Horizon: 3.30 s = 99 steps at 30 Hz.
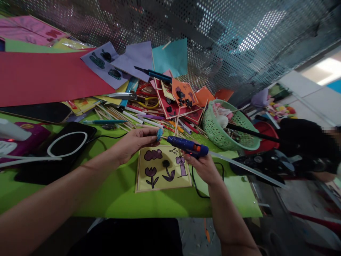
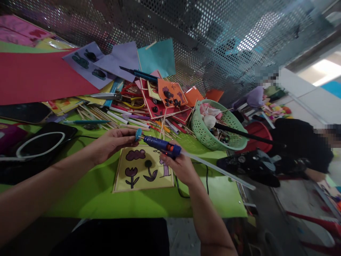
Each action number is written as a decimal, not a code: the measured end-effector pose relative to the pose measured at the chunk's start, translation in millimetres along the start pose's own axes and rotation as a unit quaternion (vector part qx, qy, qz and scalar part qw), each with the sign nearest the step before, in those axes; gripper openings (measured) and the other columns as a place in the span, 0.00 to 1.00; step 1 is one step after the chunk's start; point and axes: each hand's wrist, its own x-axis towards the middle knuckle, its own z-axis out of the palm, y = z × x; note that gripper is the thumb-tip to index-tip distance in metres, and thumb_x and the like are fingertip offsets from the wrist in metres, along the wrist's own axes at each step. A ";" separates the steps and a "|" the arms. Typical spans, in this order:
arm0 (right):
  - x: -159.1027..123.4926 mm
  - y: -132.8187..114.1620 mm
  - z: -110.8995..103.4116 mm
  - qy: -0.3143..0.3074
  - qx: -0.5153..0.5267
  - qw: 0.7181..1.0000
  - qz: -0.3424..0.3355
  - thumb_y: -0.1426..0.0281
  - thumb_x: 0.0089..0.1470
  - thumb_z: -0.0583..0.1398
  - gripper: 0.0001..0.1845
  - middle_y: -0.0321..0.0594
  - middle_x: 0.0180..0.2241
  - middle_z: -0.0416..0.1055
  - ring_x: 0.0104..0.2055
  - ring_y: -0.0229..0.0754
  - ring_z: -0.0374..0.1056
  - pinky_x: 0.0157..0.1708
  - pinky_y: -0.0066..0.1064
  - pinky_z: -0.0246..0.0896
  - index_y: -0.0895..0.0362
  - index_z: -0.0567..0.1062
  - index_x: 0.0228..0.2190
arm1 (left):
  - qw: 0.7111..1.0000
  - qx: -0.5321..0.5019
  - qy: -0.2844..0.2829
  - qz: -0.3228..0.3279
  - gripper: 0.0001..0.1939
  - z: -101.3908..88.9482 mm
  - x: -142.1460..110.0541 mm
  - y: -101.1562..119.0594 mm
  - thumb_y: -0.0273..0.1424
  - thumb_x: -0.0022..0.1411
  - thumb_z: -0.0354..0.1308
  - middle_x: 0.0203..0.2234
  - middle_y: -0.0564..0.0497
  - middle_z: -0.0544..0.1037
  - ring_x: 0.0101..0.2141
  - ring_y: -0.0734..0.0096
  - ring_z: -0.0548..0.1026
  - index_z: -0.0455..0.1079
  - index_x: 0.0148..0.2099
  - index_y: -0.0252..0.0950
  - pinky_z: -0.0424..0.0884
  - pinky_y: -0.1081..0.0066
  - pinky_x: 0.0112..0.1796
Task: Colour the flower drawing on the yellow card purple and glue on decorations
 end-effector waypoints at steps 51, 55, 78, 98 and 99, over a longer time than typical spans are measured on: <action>1.3 -14.7 -2.3 0.006 0.104 0.994 0.021 0.44 0.52 0.72 0.26 0.39 0.31 0.76 0.28 0.40 0.68 0.28 0.32 0.70 0.54 0.78 0.33 | 0.996 0.082 0.024 0.013 0.16 -3.2 -1.3 4.0 0.34 0.53 0.76 0.40 0.48 0.85 0.34 0.72 0.78 0.84 0.45 0.38 0.77 0.68 0.44; 4.2 -19.9 -7.3 0.009 0.168 0.986 -0.001 0.44 0.51 0.72 0.25 0.39 0.31 0.77 0.24 0.37 0.64 0.25 0.31 0.67 0.54 0.80 0.31 | 0.986 0.164 0.031 0.023 0.19 -5.2 -2.0 9.1 0.37 0.50 0.78 0.43 0.47 0.86 0.40 0.66 0.79 0.85 0.45 0.38 0.77 0.65 0.47; 7.3 -18.5 -17.2 0.049 0.197 0.978 -0.057 0.43 0.52 0.72 0.26 0.34 0.32 0.75 0.28 0.34 0.68 0.25 0.28 0.68 0.53 0.80 0.32 | 0.748 0.657 -0.002 0.091 0.12 14.4 -19.1 -2.3 0.38 0.67 0.64 0.43 0.46 0.85 0.44 0.55 0.79 0.85 0.47 0.41 0.71 0.62 0.48; 6.4 -24.9 -19.9 0.048 0.225 0.972 -0.036 0.47 0.50 0.73 0.25 0.32 0.31 0.72 0.28 0.32 0.68 0.25 0.25 0.67 0.56 0.79 0.31 | 0.757 0.644 0.006 0.110 0.11 9.9 -19.6 -11.0 0.36 0.66 0.65 0.42 0.45 0.83 0.44 0.54 0.77 0.85 0.48 0.43 0.71 0.60 0.50; 6.5 -24.6 -20.0 0.052 0.227 0.972 -0.031 0.48 0.50 0.73 0.24 0.33 0.31 0.72 0.29 0.32 0.69 0.25 0.26 0.67 0.56 0.79 0.31 | 0.760 0.640 0.008 0.114 0.10 9.0 -19.6 -11.4 0.36 0.66 0.66 0.42 0.45 0.83 0.43 0.54 0.77 0.85 0.47 0.43 0.71 0.60 0.50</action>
